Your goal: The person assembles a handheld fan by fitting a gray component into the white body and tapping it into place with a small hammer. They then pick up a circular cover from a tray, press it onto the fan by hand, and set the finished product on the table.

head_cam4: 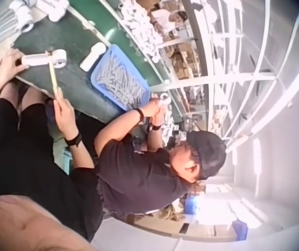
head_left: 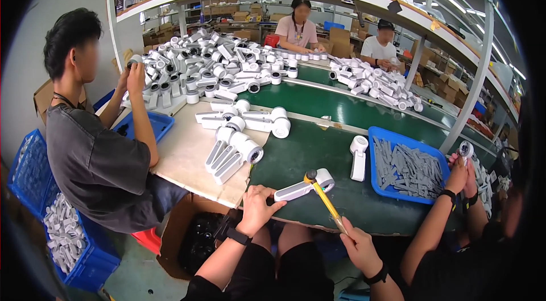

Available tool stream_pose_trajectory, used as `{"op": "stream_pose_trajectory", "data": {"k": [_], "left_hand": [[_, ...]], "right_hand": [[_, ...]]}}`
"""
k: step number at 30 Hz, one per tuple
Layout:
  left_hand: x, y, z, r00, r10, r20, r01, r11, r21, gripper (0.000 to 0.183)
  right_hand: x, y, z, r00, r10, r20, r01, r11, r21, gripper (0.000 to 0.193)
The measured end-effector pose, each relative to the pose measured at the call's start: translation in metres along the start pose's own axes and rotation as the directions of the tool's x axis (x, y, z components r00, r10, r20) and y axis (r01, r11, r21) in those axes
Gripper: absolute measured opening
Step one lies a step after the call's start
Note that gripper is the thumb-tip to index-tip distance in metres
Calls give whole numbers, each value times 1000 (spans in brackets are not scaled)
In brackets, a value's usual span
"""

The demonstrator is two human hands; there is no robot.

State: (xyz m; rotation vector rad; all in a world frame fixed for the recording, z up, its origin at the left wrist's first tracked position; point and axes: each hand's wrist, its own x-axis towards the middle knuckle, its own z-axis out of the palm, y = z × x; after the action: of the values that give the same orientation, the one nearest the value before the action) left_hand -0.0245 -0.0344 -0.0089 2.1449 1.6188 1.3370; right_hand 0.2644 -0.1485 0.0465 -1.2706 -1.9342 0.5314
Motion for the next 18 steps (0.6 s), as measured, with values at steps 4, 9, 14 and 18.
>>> {"op": "stream_pose_trajectory", "data": {"k": [4,9,14,18], "left_hand": [[-3,4,-2,993,90,-79,-80,989,121,32],[8,11,2,994,104,-15,-105,992,-66,32],[13,14,-3,990,-100,98,120,967,-225,38],[18,-2,-19,754,-227,616,655,208,-726,42]], "right_hand": [[3,-13,-9,1000,-14,10,14,998,-62,48],[-2,10,6,998,64,-12,-62,994,90,48],[-5,6,-9,954,291,71,-297,888,351,50],[-11,-5,-10,931,343,122,-359,809,466,52]]}}
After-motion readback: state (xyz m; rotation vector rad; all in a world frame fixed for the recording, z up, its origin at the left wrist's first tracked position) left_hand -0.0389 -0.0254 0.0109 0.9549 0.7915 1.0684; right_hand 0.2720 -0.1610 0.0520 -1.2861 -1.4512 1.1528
